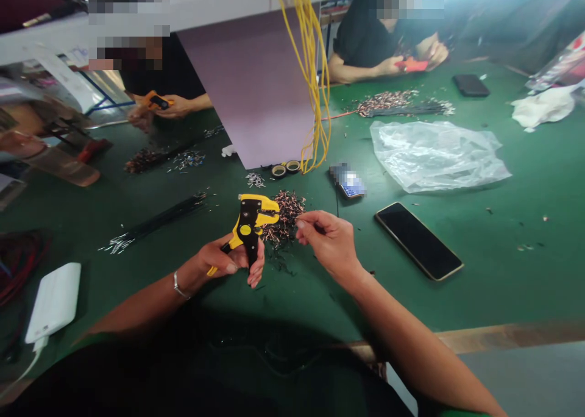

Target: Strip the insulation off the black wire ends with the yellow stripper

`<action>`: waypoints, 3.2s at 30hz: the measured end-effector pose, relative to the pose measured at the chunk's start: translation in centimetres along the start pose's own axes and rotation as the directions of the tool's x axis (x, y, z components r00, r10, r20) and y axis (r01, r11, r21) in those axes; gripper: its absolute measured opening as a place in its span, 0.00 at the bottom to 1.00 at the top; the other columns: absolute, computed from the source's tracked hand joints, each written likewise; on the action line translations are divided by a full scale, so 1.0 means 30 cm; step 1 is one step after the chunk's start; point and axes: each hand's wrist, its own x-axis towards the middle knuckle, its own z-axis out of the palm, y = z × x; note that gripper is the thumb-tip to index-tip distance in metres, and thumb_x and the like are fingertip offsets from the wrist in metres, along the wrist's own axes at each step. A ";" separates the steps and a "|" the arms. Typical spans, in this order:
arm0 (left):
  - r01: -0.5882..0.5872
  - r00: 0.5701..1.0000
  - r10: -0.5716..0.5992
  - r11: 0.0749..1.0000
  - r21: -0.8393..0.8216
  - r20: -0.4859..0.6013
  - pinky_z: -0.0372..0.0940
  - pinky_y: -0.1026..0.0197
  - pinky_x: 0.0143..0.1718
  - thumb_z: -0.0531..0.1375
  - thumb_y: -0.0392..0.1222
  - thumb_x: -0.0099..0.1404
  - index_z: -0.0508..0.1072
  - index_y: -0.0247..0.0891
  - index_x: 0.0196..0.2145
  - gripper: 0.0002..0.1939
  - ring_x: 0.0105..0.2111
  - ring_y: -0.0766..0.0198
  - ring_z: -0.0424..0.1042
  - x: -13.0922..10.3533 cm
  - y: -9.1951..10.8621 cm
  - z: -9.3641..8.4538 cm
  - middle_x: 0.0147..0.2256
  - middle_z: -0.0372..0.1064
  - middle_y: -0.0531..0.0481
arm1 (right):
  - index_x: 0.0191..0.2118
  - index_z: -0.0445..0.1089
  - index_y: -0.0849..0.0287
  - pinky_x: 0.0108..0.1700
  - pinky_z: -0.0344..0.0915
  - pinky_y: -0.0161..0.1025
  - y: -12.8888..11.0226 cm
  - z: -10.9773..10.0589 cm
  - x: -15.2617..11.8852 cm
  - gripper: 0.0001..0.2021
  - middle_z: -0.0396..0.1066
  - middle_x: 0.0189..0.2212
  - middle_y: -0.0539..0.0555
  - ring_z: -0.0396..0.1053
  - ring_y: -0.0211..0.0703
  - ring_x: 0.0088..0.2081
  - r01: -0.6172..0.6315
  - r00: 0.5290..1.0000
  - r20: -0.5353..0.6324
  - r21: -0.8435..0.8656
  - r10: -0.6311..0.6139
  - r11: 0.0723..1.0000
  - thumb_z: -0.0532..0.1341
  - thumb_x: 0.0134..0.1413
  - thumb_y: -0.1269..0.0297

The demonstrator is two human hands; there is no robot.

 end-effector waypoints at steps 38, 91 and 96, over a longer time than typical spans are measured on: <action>-0.041 0.995 0.048 0.996 0.081 -0.090 0.70 0.57 0.25 0.69 0.38 0.53 0.73 0.33 0.34 0.12 0.21 0.64 0.69 -0.012 -0.011 0.006 0.24 0.69 0.50 | 0.27 0.75 0.57 0.23 0.67 0.36 0.007 0.005 -0.005 0.04 0.72 0.17 0.48 0.67 0.35 0.19 -0.004 0.997 0.074 0.005 0.004 1.000 0.65 0.47 0.63; -0.073 0.997 0.072 0.997 0.041 0.008 0.70 0.51 0.34 0.67 0.36 0.49 0.75 0.32 0.41 0.19 0.29 0.57 0.73 -0.010 -0.013 -0.010 0.31 0.71 0.44 | 0.27 0.75 0.58 0.23 0.66 0.36 0.019 0.003 0.000 0.04 0.72 0.17 0.48 0.67 0.35 0.19 -0.026 0.997 0.073 0.022 0.024 0.999 0.65 0.46 0.64; -0.064 0.998 0.064 0.997 0.049 -0.007 0.69 0.51 0.33 0.67 0.37 0.49 0.75 0.32 0.40 0.18 0.28 0.57 0.72 -0.009 -0.010 -0.003 0.30 0.71 0.44 | 0.28 0.76 0.58 0.23 0.66 0.35 0.018 0.004 0.001 0.04 0.72 0.17 0.48 0.67 0.35 0.19 -0.018 0.997 0.077 0.013 0.017 1.000 0.65 0.47 0.64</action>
